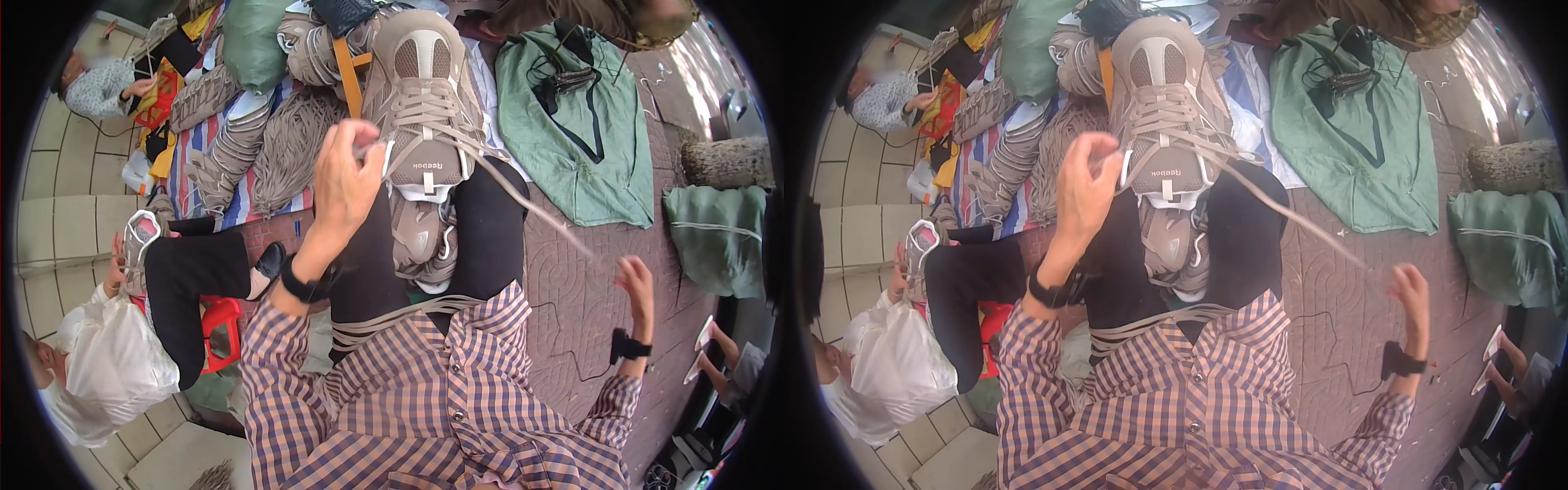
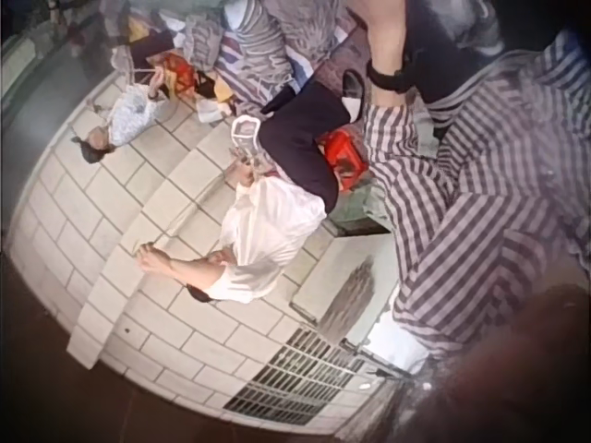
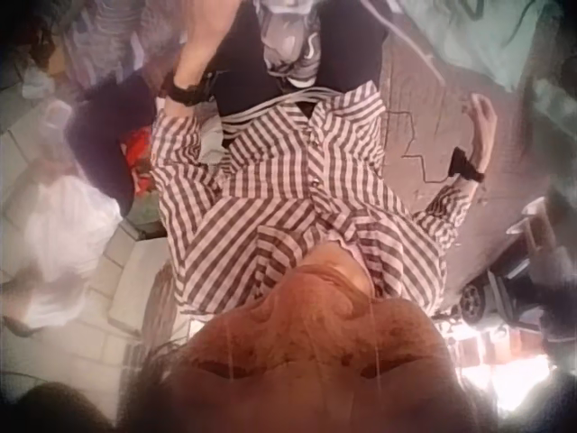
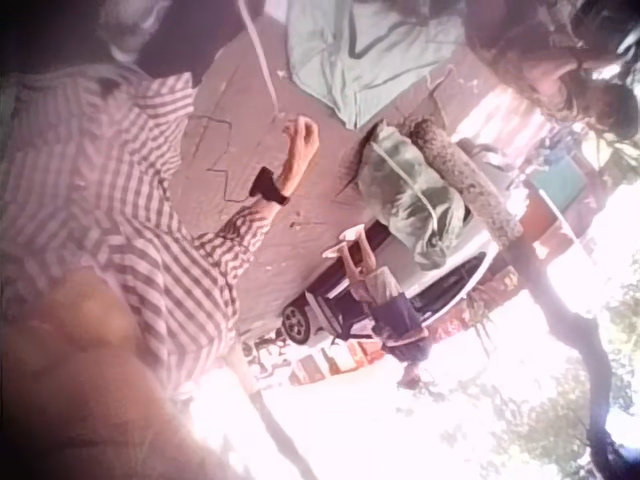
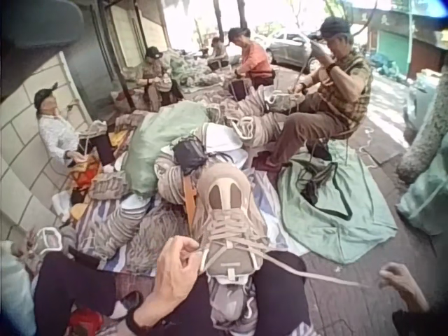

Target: The person sits on the ground and laces a beige sneaker that is resting on their lap. They thread the laces through the eyelets, pull them tight, and tie a knot. Other people are visible in the background performing similar tasks.

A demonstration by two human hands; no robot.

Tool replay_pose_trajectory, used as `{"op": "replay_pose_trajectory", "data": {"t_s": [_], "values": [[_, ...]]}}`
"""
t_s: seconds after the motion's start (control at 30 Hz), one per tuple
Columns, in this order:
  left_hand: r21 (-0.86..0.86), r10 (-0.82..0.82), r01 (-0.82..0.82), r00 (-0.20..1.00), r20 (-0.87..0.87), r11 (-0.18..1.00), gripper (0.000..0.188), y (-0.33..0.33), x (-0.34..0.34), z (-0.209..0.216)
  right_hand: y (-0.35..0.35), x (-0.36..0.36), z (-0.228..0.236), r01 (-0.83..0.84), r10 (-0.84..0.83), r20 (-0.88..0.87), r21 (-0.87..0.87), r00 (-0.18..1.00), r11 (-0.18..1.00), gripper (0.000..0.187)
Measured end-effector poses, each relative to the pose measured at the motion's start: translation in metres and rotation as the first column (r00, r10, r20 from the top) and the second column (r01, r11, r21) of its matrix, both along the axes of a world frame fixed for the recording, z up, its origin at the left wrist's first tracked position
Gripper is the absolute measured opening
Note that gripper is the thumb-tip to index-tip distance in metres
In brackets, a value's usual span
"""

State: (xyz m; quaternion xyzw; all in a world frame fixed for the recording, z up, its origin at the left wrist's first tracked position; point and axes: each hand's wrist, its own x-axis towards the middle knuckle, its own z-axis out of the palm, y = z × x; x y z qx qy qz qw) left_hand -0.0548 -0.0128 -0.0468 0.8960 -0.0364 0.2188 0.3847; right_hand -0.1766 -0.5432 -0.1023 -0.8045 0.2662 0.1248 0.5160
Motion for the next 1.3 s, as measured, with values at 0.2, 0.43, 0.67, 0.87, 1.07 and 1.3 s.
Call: {"op": "replay_pose_trajectory", "data": {"t_s": [0.2, 0.43, 0.67, 0.87, 1.07, 1.3], "values": [[-0.049, -0.094, 0.080, 0.869, -0.487, 0.996, 0.019, 0.011, -0.043, 0.017, 0.194, 0.104, 0.032, -0.405, 0.340, 0.487, 0.030, 0.804, 0.914, 0.018], [-0.056, -0.176, 0.168, 0.899, -0.402, 0.984, 0.013, 0.012, -0.055, 0.016, 0.266, 0.162, 0.054, -0.593, 0.630, 0.467, -0.248, 0.620, 0.766, 0.025], [0.018, -0.195, 0.223, 0.887, -0.419, 0.975, 0.014, 0.080, -0.065, 0.031, 0.252, 0.176, 0.100, -0.793, 0.766, 0.237, 0.038, 0.598, 0.608, 0.017], [0.292, 0.152, -0.043, 0.921, -0.360, 0.955, 0.016, 0.222, -0.086, 0.031, 0.251, 0.207, 0.109, -0.934, 0.874, 0.333, 0.088, 0.355, 0.346, 0.016], [0.354, 0.399, -0.279, 0.855, -0.331, 0.893, 0.020, 0.323, -0.103, 0.029, 0.278, 0.213, 0.094, -0.887, 0.845, 0.369, -0.102, 0.386, 0.450, 0.018], [0.431, 0.298, -0.075, 0.826, -0.478, 0.899, 0.022, 0.265, -0.108, 0.004, 0.298, 0.172, 0.071, -0.593, 0.658, 0.621, -0.358, 0.425, 0.721, 0.014]]}}
